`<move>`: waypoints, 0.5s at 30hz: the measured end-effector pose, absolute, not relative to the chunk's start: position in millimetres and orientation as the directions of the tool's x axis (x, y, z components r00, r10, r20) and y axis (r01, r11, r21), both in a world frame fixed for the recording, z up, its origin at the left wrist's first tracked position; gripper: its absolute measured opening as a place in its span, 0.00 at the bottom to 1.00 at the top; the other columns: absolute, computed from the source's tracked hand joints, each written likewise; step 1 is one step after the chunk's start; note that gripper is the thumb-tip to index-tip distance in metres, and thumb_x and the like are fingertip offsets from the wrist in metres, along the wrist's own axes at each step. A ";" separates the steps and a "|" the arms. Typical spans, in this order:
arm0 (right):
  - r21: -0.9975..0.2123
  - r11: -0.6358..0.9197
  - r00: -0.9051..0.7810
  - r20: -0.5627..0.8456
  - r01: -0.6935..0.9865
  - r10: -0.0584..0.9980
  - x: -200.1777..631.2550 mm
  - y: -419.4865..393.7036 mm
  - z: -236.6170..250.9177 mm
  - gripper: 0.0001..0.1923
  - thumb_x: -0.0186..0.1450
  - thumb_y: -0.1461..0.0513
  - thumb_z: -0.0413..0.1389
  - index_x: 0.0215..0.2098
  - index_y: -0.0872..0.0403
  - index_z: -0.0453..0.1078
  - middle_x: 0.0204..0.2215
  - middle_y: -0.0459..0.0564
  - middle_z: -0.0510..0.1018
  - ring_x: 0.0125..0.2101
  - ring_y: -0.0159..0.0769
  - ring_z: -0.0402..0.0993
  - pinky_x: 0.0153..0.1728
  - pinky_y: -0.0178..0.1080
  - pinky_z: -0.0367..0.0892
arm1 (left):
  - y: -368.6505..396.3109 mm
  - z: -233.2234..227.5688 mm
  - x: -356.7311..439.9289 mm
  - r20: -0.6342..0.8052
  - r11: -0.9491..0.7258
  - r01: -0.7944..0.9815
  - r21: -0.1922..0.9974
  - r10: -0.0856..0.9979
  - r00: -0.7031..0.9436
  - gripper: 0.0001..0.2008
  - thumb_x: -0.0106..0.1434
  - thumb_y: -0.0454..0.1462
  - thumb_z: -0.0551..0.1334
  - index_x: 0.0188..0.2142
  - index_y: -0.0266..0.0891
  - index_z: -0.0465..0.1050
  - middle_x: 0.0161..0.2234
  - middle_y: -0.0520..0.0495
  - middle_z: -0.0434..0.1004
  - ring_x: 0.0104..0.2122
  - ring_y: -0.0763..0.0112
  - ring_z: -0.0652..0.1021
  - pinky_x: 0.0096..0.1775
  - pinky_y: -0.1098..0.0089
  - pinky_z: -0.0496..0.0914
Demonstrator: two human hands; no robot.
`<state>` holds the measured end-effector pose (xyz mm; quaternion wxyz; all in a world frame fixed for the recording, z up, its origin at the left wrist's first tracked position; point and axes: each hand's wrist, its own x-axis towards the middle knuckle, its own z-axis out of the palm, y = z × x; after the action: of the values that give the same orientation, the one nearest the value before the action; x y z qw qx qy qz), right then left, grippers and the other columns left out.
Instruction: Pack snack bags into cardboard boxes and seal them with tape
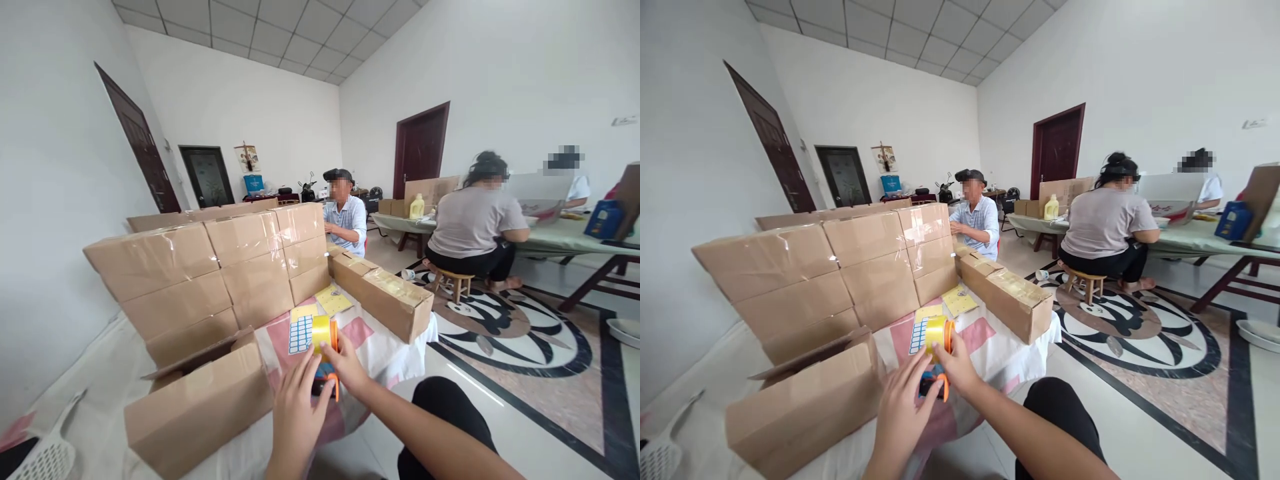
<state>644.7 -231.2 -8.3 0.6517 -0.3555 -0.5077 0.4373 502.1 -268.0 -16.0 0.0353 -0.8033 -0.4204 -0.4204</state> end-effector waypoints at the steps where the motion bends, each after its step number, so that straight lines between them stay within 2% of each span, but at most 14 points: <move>1: -0.907 0.351 0.123 0.330 -0.233 0.936 643.4 -232.3 -7.6 0.20 0.64 0.46 0.62 0.43 0.51 0.71 0.39 0.52 0.82 0.38 0.44 0.79 0.42 0.45 0.75 | -267.0 -19.2 504.2 0.703 -0.628 0.693 0.354 0.668 0.246 0.23 0.69 0.47 0.60 0.60 0.42 0.72 0.59 0.39 0.76 0.56 0.53 0.77 0.55 0.55 0.73; 4: -0.897 0.322 0.157 0.286 -0.303 0.945 642.6 -230.7 -9.5 0.23 0.60 0.45 0.65 0.42 0.52 0.71 0.37 0.52 0.81 0.36 0.44 0.79 0.39 0.44 0.75 | -264.4 -25.3 503.6 0.620 -0.527 0.640 0.559 0.778 0.100 0.25 0.67 0.52 0.61 0.56 0.39 0.73 0.55 0.36 0.78 0.55 0.50 0.77 0.55 0.51 0.72; 7: -0.897 0.309 0.168 0.268 -0.316 0.949 644.1 -228.9 -11.8 0.26 0.59 0.43 0.66 0.44 0.52 0.71 0.38 0.52 0.81 0.38 0.45 0.79 0.41 0.46 0.76 | -262.1 -29.3 500.6 0.442 -0.424 0.522 0.740 0.892 0.098 0.22 0.65 0.54 0.60 0.47 0.40 0.77 0.49 0.37 0.80 0.52 0.50 0.78 0.54 0.50 0.72; 10: -0.902 0.330 0.159 0.296 -0.277 0.942 647.8 -232.1 -10.4 0.26 0.61 0.42 0.63 0.45 0.51 0.71 0.39 0.52 0.81 0.38 0.45 0.79 0.42 0.47 0.75 | -259.7 -33.3 501.1 0.363 -0.386 0.414 0.825 0.922 0.135 0.21 0.63 0.54 0.61 0.44 0.41 0.80 0.50 0.38 0.80 0.53 0.51 0.77 0.58 0.51 0.70; 12: -0.902 0.377 0.169 0.346 -0.212 0.923 651.5 -236.5 -8.7 0.25 0.66 0.40 0.57 0.43 0.51 0.72 0.38 0.51 0.80 0.38 0.44 0.78 0.42 0.46 0.75 | -258.9 -35.4 503.6 0.332 -0.359 0.338 0.870 0.933 0.138 0.23 0.61 0.55 0.63 0.44 0.41 0.81 0.50 0.38 0.79 0.54 0.51 0.77 0.58 0.53 0.70; 15: -0.889 0.456 0.179 0.443 -0.040 0.879 656.8 -243.0 -9.4 0.27 0.71 0.39 0.47 0.36 0.50 0.73 0.30 0.50 0.77 0.33 0.42 0.74 0.37 0.43 0.73 | -259.5 -37.4 508.8 0.256 -0.295 0.201 0.934 0.946 0.196 0.24 0.59 0.58 0.64 0.38 0.40 0.81 0.44 0.39 0.81 0.49 0.53 0.79 0.50 0.60 0.74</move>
<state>656.8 -243.0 -9.4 0.6619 -0.3893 -0.5385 0.3470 508.8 -259.5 -37.4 -0.4043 -0.6593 -0.4350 -0.4612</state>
